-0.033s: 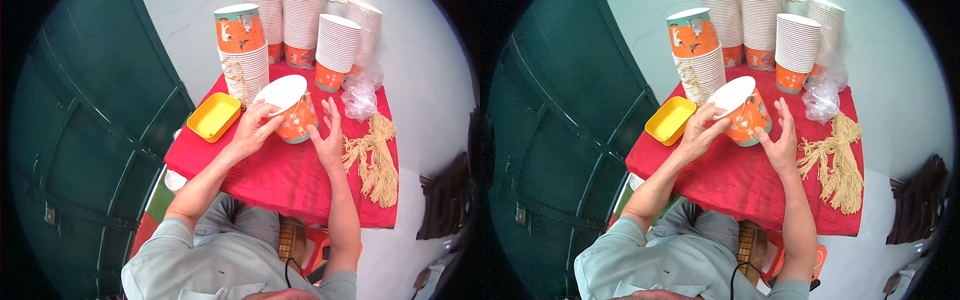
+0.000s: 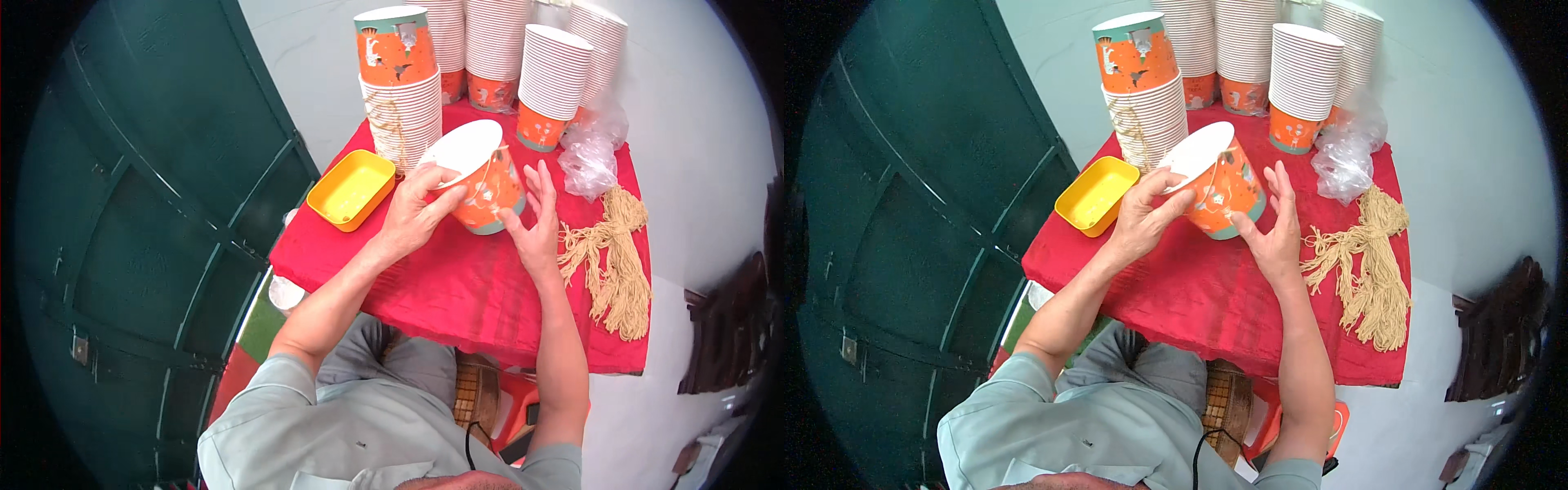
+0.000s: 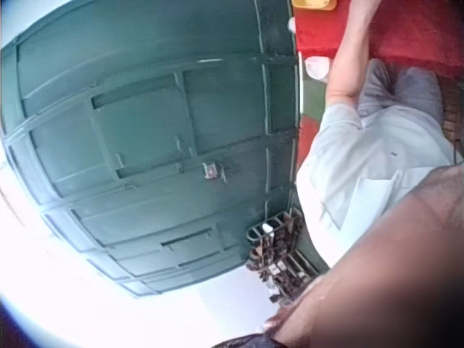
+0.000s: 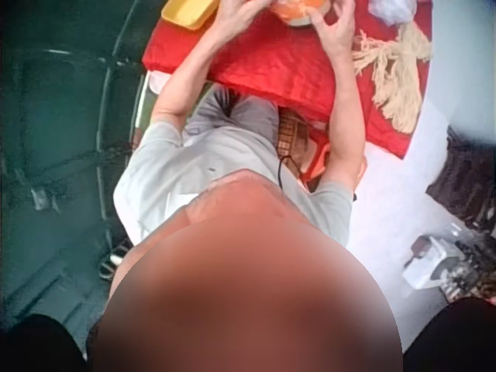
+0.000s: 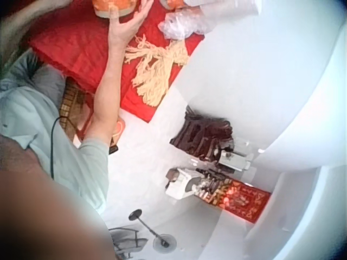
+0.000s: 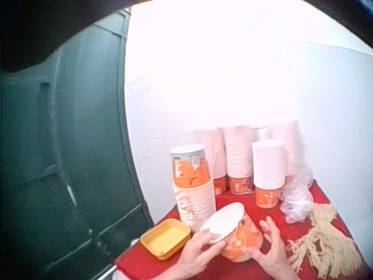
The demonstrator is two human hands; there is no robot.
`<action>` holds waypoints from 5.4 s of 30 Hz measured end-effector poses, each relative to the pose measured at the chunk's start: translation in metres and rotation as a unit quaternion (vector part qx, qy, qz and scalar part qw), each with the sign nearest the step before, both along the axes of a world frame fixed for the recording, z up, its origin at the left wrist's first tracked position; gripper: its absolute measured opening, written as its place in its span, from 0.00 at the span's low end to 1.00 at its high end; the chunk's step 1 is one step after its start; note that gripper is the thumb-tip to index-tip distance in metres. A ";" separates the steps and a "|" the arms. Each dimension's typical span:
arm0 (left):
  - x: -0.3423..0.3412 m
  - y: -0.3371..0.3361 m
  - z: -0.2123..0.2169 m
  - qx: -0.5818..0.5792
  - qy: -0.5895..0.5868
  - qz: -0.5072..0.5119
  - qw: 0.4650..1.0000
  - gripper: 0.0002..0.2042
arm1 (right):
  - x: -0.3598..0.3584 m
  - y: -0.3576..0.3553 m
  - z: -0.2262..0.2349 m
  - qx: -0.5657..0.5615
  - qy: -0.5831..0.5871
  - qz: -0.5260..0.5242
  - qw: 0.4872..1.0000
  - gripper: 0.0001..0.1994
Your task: Tying thin ropes or strings through holes in paper cups.
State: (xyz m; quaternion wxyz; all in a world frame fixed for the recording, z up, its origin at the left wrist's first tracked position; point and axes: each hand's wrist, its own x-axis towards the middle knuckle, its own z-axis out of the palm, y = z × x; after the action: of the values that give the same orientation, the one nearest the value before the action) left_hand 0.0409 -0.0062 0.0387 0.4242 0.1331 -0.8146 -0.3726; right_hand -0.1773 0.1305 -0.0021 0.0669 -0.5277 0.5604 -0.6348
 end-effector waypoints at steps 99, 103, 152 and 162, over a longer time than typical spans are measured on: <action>-0.030 -0.055 -0.069 -0.159 0.076 0.023 0.984 0.09 | 0.134 -0.077 0.193 -0.052 0.088 0.299 0.949 0.16; -0.037 -0.048 -0.065 -0.165 0.018 0.004 0.986 0.09 | 0.160 -0.001 0.188 -0.084 0.007 0.470 0.878 0.17; -0.026 -0.057 -0.057 0.052 0.044 -0.139 0.988 0.25 | 0.102 -0.028 0.032 0.197 0.164 0.078 0.963 0.11; -0.036 -0.049 -0.069 0.055 -0.104 -0.034 0.992 0.16 | -0.087 -0.117 0.173 0.102 0.360 -0.263 0.889 0.18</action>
State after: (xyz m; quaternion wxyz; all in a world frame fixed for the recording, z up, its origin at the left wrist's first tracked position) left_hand 0.0046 -0.0550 -0.0307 0.3164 0.1665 -0.8364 -0.4154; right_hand -0.2643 0.0132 0.1709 -0.2555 -0.5431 0.7262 -0.3352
